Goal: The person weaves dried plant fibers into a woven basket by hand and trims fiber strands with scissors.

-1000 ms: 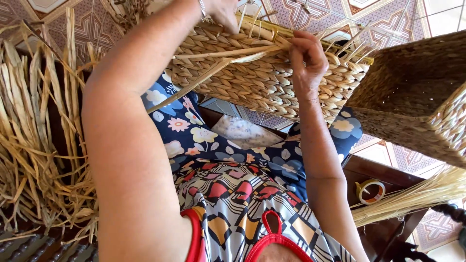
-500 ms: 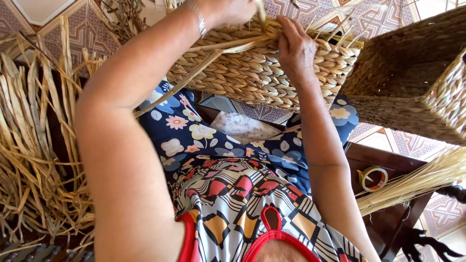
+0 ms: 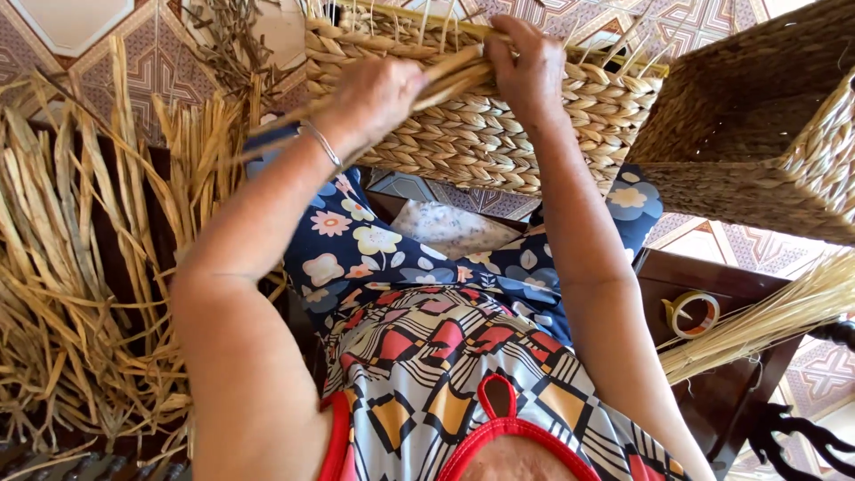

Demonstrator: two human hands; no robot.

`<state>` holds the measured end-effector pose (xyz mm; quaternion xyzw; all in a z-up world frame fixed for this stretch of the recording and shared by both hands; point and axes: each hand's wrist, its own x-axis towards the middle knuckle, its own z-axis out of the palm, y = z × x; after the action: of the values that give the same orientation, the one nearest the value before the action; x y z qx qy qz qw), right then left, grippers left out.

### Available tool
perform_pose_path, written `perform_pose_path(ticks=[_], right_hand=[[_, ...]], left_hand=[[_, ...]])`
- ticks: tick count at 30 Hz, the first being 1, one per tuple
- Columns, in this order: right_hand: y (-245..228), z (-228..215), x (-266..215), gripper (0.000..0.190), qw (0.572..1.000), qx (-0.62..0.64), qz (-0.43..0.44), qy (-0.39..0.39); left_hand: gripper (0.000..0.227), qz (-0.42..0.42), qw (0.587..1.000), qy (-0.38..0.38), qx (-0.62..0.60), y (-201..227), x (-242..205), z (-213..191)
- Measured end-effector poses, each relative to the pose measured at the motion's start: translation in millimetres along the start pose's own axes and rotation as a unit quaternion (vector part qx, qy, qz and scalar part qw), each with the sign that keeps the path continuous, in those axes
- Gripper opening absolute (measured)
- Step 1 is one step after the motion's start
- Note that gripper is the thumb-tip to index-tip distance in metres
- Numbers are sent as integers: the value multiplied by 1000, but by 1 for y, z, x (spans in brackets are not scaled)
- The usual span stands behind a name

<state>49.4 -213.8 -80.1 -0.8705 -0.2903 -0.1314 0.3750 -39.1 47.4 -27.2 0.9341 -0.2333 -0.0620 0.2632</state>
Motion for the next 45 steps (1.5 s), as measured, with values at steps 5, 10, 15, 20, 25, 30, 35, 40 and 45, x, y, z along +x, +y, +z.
perform_pose_path(ticks=[5,10,15,20,25,30,35,40,45], right_hand=[[-7,1,1,15,998,-49,38,2],[-9,12,2,15,992,-102,-47,57],[-27,-5,10,12,984,-132,-119,16],[-27,-37,15,28,986,-6,-121,-112],[-45,-49,15,37,980,-11,-131,-152],[-46,-32,7,26,978,-43,-133,-158],[-27,-21,8,11,993,-20,-70,-90],[-20,-27,9,4,988,83,-9,-131],[-21,-34,11,10,983,71,24,-169]], left_hand=[[27,-12,992,78,-101,-5,-15,32],[18,-122,986,80,-83,-43,-4,8],[18,43,892,364,266,14,-8,-14],[61,2,962,109,249,6,-20,37],[24,-16,933,143,330,17,-15,4],[20,-254,954,-146,55,42,-12,-48],[33,58,869,384,306,84,-1,-59],[17,147,909,298,252,35,22,42],[14,-34,961,212,173,-9,75,65]])
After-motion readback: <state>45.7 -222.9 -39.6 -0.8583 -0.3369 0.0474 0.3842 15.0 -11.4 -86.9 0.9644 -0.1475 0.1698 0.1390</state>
